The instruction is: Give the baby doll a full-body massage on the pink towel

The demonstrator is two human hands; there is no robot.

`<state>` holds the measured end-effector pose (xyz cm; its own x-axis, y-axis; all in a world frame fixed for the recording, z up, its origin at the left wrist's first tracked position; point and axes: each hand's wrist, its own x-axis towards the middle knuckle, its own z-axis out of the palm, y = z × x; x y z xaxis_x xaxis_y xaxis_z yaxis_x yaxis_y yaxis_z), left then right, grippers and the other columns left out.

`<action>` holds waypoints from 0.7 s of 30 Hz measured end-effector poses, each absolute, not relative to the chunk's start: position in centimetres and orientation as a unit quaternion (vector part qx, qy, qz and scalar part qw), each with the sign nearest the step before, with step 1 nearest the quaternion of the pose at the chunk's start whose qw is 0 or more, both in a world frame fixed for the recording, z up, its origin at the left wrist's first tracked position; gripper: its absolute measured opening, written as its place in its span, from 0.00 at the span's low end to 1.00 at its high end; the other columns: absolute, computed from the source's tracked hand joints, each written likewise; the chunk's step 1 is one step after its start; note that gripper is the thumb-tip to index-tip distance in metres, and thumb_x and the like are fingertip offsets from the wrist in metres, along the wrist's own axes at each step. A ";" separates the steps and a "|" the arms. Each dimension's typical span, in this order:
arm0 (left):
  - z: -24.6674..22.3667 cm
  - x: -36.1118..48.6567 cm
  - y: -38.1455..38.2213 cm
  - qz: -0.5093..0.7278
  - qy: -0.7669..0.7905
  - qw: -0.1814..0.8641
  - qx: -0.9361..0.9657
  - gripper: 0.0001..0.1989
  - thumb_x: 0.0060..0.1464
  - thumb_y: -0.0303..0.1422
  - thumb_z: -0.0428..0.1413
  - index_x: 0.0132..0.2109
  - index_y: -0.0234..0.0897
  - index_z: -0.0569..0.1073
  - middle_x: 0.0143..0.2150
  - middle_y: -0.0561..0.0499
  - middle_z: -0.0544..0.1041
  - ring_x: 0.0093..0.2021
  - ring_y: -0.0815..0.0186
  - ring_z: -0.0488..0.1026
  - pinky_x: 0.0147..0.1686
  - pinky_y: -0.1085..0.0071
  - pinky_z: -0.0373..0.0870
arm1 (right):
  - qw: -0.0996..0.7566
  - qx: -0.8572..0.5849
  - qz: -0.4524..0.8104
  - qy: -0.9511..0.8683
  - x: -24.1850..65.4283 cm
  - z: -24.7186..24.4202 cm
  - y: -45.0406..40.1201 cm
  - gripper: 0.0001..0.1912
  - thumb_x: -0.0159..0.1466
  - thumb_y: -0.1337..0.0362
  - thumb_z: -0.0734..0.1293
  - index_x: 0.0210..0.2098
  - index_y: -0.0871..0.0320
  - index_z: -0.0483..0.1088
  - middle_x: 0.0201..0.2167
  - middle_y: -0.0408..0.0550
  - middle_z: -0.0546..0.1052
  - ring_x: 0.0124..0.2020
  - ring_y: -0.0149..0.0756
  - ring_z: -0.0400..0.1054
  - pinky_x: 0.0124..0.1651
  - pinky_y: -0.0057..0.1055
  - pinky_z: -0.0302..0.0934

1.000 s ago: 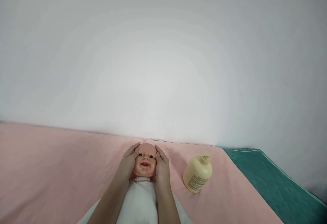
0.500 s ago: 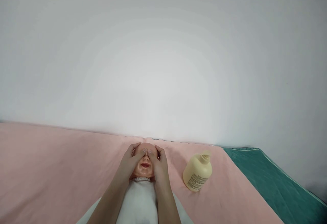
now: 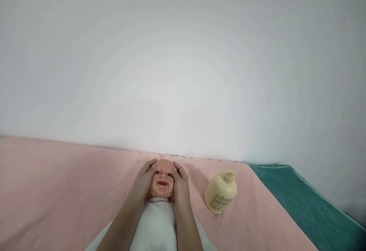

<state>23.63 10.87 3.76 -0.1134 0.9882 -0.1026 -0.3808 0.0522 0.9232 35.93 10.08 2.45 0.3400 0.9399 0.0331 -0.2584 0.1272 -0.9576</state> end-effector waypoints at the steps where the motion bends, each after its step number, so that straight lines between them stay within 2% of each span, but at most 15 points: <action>1: 3.7 23.6 10.9 0.599 0.447 0.571 0.339 0.17 0.51 0.37 0.59 0.48 0.37 0.74 0.50 0.42 0.76 0.48 0.57 0.75 0.48 0.63 0.71 | 0.663 -0.476 0.457 -0.353 36.1 2.3 10.2 0.22 0.51 0.56 0.69 0.45 0.56 0.75 0.47 0.51 0.77 0.48 0.45 0.70 0.47 0.36 0.66; 4: 3.4 23.6 11.0 0.602 0.448 0.572 0.332 0.16 0.51 0.37 0.59 0.47 0.38 0.75 0.51 0.42 0.76 0.50 0.57 0.74 0.49 0.63 0.70 | 0.666 -0.468 0.463 -0.352 36.4 1.8 10.4 0.23 0.51 0.56 0.68 0.46 0.56 0.76 0.50 0.51 0.76 0.51 0.45 0.69 0.51 0.38 0.64; 7: 3.5 23.8 10.8 0.606 0.439 0.578 0.326 0.17 0.51 0.41 0.59 0.46 0.38 0.75 0.51 0.43 0.76 0.48 0.57 0.75 0.48 0.64 0.71 | 0.669 -0.464 0.466 -0.347 36.3 2.0 10.3 0.23 0.52 0.56 0.68 0.45 0.57 0.76 0.52 0.52 0.75 0.53 0.45 0.67 0.53 0.38 0.63; 12: 4.4 23.8 10.1 0.597 0.426 0.587 0.343 0.24 0.48 0.51 0.59 0.42 0.35 0.74 0.46 0.42 0.78 0.45 0.55 0.76 0.45 0.63 0.73 | 0.661 -0.461 0.472 -0.357 35.5 3.1 9.7 0.23 0.55 0.48 0.68 0.42 0.58 0.75 0.44 0.51 0.78 0.48 0.46 0.71 0.48 0.36 0.66; 17: 4.9 23.6 10.0 0.572 0.443 0.588 0.363 0.27 0.47 0.47 0.62 0.49 0.36 0.71 0.49 0.40 0.76 0.48 0.54 0.75 0.46 0.61 0.72 | 0.653 -0.492 0.429 -0.384 35.2 3.1 9.5 0.28 0.52 0.49 0.72 0.47 0.58 0.72 0.43 0.53 0.77 0.47 0.47 0.70 0.45 0.35 0.67; 21: 4.2 23.5 10.5 0.557 0.465 0.587 0.358 0.27 0.46 0.41 0.64 0.52 0.36 0.69 0.50 0.39 0.76 0.47 0.54 0.76 0.45 0.61 0.73 | 0.650 -0.512 0.398 -0.395 35.5 2.7 9.7 0.27 0.49 0.53 0.74 0.46 0.58 0.72 0.41 0.52 0.78 0.47 0.47 0.70 0.45 0.35 0.67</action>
<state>23.49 10.55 4.24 -0.0532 0.9878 -0.1466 -0.3215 0.1221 0.9390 35.52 9.73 2.73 0.3697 0.9231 0.1060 -0.1132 0.1580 -0.9809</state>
